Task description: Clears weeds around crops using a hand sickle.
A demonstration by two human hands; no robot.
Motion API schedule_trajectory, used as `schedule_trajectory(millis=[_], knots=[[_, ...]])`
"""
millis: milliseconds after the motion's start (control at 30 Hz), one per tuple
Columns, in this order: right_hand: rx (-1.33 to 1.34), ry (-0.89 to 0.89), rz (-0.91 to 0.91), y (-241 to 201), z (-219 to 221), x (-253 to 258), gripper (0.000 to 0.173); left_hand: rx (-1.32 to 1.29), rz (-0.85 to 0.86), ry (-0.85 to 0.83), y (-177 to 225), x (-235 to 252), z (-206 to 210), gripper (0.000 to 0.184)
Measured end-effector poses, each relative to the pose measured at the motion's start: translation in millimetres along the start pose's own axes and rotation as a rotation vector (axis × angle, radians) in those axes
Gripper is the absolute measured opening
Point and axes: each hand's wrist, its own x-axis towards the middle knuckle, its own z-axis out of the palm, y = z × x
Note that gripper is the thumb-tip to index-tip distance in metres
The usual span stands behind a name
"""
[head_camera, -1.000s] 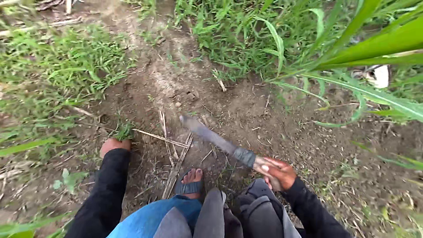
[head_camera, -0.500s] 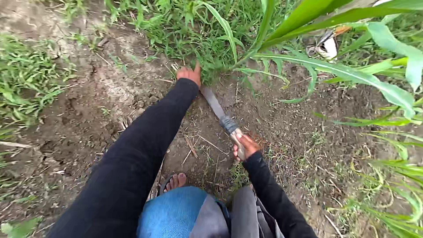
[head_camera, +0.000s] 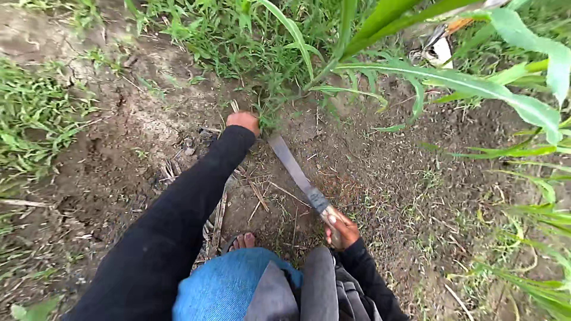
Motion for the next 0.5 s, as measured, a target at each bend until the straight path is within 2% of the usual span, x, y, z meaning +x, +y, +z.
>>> schedule_trajectory(millis=[67,133,200,267,367,433,500], knots=[[0.033,-0.069,0.004,6.4,-22.3,1.9,0.048,-0.037,-0.031,-0.017,-20.2,-20.3,9.3,0.033],[0.051,-0.114,0.016,-0.2,-15.1,11.3,0.040,-0.153,-0.080,0.053,-43.7,-38.0,19.8,0.035],[-0.008,-0.156,0.038,-21.3,22.2,32.1,0.038,-0.288,-0.147,0.179,-64.9,-50.8,32.3,0.035],[-0.040,-0.146,0.111,-47.6,78.4,58.9,0.038,-0.383,-0.177,0.291,-79.7,-58.7,47.4,0.034],[0.040,-0.091,0.186,-73.0,144.2,82.9,0.037,-0.424,-0.128,0.339,-89.6,-60.4,50.9,0.034],[0.046,-0.095,0.156,-69.7,144.8,77.3,0.036,-0.454,-0.131,0.306,-91.1,-58.7,40.5,0.036],[0.028,-0.140,0.100,-57.1,116.1,66.3,0.038,-0.493,-0.159,0.329,-92.8,-49.7,31.7,0.036]])
